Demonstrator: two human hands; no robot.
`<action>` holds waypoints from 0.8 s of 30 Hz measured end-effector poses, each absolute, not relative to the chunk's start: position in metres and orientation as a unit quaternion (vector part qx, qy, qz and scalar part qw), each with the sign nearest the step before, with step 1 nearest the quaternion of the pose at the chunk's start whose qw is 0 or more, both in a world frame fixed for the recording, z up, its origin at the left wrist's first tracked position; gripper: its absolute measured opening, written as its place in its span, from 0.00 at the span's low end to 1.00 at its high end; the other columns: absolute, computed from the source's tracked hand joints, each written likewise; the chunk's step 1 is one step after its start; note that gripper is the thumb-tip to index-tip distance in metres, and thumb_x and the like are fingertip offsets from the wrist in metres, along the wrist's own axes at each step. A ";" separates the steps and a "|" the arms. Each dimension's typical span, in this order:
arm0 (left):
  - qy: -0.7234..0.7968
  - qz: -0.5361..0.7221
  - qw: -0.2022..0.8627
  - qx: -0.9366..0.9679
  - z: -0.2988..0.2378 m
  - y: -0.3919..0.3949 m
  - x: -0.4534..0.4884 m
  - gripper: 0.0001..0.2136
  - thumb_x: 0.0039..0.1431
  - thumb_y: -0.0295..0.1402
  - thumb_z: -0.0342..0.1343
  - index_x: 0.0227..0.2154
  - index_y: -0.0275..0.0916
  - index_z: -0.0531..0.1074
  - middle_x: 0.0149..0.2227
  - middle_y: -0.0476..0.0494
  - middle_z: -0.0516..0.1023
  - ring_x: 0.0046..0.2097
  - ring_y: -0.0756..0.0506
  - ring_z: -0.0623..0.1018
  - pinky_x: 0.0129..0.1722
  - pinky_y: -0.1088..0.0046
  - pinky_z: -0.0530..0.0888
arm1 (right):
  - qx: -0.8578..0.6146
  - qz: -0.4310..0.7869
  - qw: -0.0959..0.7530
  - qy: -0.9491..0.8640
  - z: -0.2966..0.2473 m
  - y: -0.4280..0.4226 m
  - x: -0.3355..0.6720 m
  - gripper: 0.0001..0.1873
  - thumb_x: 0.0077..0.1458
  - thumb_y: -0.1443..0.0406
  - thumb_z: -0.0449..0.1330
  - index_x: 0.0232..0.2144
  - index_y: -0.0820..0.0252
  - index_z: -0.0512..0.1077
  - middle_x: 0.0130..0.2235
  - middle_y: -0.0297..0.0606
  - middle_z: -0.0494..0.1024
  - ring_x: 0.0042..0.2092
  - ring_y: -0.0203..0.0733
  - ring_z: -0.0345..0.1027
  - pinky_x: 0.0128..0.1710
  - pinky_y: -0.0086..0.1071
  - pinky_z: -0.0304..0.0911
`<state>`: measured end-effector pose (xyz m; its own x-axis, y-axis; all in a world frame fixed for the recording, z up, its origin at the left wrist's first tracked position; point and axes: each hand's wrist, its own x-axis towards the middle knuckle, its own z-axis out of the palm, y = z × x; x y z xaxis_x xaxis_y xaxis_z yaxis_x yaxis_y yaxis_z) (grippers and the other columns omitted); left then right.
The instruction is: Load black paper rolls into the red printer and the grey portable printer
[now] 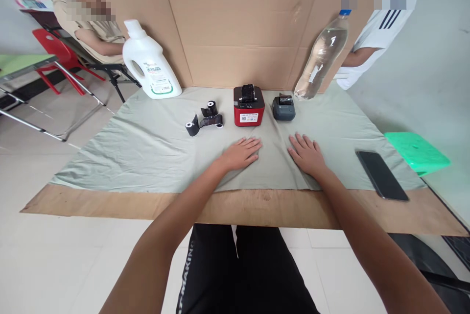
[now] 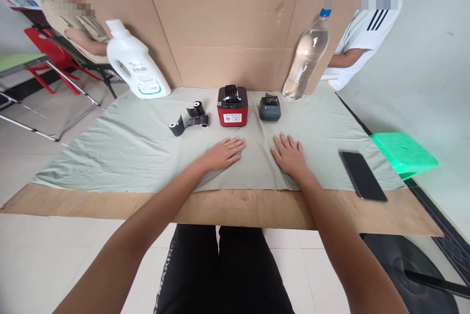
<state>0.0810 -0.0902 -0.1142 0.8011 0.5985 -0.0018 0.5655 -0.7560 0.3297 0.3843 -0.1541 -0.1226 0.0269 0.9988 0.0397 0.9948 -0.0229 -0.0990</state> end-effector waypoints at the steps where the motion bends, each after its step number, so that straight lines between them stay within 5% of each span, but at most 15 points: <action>1: 0.311 0.046 0.157 0.936 -0.114 -0.091 0.081 0.29 0.76 0.46 0.39 0.74 0.43 0.56 0.78 0.44 0.51 0.79 0.43 0.51 0.78 0.55 0.46 | -0.715 0.018 0.050 -0.697 -0.123 -0.154 0.385 0.36 0.71 0.49 0.40 0.74 0.52 0.58 0.78 0.40 0.52 0.77 0.61 0.46 0.73 0.63 0.46; 12: 0.290 0.027 0.138 0.947 -0.117 -0.092 0.075 0.30 0.76 0.48 0.37 0.76 0.45 0.52 0.79 0.45 0.47 0.79 0.41 0.48 0.78 0.55 0.43 | -0.713 0.020 0.047 -0.699 -0.123 -0.168 0.388 0.35 0.71 0.50 0.40 0.74 0.53 0.58 0.77 0.40 0.53 0.77 0.60 0.45 0.74 0.62 0.45; 18: 0.291 0.029 0.143 0.945 -0.116 -0.093 0.076 0.31 0.76 0.49 0.37 0.75 0.45 0.52 0.79 0.45 0.47 0.79 0.42 0.48 0.78 0.55 0.43 | -0.745 0.043 0.122 -0.654 -0.097 -0.121 0.384 0.34 0.67 0.48 0.50 0.65 0.62 0.68 0.65 0.59 0.71 0.65 0.69 0.64 0.63 0.62 0.62; 24: 0.293 0.033 0.142 0.945 -0.117 -0.093 0.077 0.30 0.76 0.50 0.38 0.75 0.44 0.53 0.78 0.45 0.47 0.79 0.41 0.49 0.78 0.55 0.43 | -0.796 0.099 0.256 -0.540 -0.068 -0.025 0.348 0.58 0.57 0.41 0.64 0.72 0.76 0.48 0.67 0.75 0.61 0.65 0.68 0.58 0.63 0.55 0.58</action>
<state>0.0767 -0.0925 -0.1173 0.8261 0.5631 -0.0209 0.5443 -0.7878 0.2882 0.3476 -0.0246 -0.0676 0.3977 0.9098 0.1186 0.8082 -0.2862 -0.5146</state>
